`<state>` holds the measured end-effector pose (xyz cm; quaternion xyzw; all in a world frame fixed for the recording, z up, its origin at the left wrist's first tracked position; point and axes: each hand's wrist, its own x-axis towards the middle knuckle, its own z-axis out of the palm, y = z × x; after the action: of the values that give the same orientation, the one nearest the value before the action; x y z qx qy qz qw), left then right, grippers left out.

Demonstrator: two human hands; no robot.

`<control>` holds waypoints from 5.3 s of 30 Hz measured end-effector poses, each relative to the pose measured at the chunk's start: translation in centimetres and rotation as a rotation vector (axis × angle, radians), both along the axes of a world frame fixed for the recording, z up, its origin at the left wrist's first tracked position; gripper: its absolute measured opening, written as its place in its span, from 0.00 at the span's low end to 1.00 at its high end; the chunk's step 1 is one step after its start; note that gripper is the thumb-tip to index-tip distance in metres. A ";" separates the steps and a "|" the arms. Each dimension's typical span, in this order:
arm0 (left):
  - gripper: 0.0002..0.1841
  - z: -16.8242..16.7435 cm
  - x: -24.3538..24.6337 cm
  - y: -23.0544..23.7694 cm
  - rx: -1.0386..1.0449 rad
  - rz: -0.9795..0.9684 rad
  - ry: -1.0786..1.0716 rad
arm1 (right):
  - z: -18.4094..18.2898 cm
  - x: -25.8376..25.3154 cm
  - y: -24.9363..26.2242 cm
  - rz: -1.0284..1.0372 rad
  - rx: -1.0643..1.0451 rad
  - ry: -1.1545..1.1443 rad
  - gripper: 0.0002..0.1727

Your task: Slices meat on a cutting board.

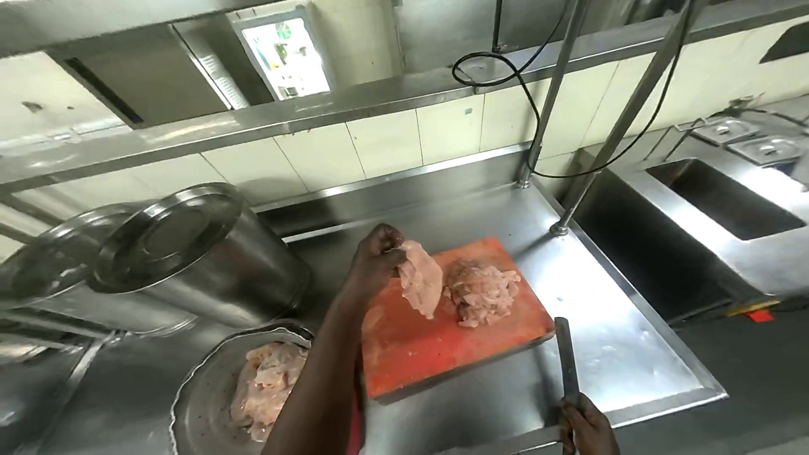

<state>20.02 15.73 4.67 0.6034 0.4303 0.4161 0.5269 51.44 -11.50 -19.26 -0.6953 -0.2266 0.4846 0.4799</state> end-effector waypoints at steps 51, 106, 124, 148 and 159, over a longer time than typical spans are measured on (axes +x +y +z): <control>0.22 -21.9 -4.6 -3.8 0.261 0.118 0.885 | 10.0 -22.5 19.6 0.997 -0.500 -1.081 0.21; 0.29 -18.9 -1.2 -3.0 0.336 -0.163 0.966 | -0.7 -2.8 0.4 -0.005 -0.016 0.043 0.07; 0.16 -13.9 -3.5 -9.8 -0.050 -0.146 0.790 | 0.2 -3.5 0.4 0.019 -0.049 -0.071 0.07; 0.15 -20.0 -0.7 -8.2 0.184 -0.121 0.922 | 8.0 -15.5 10.2 1.064 -0.438 -1.139 0.21; 0.10 -21.3 -1.0 -9.0 0.273 0.061 0.782 | 8.6 -14.0 6.4 1.104 -0.541 -1.018 0.27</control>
<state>18.99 6.72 -16.66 0.7674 0.5566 0.2241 0.2260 37.47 -5.06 -10.66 -0.7108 -0.6042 0.3133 -0.1774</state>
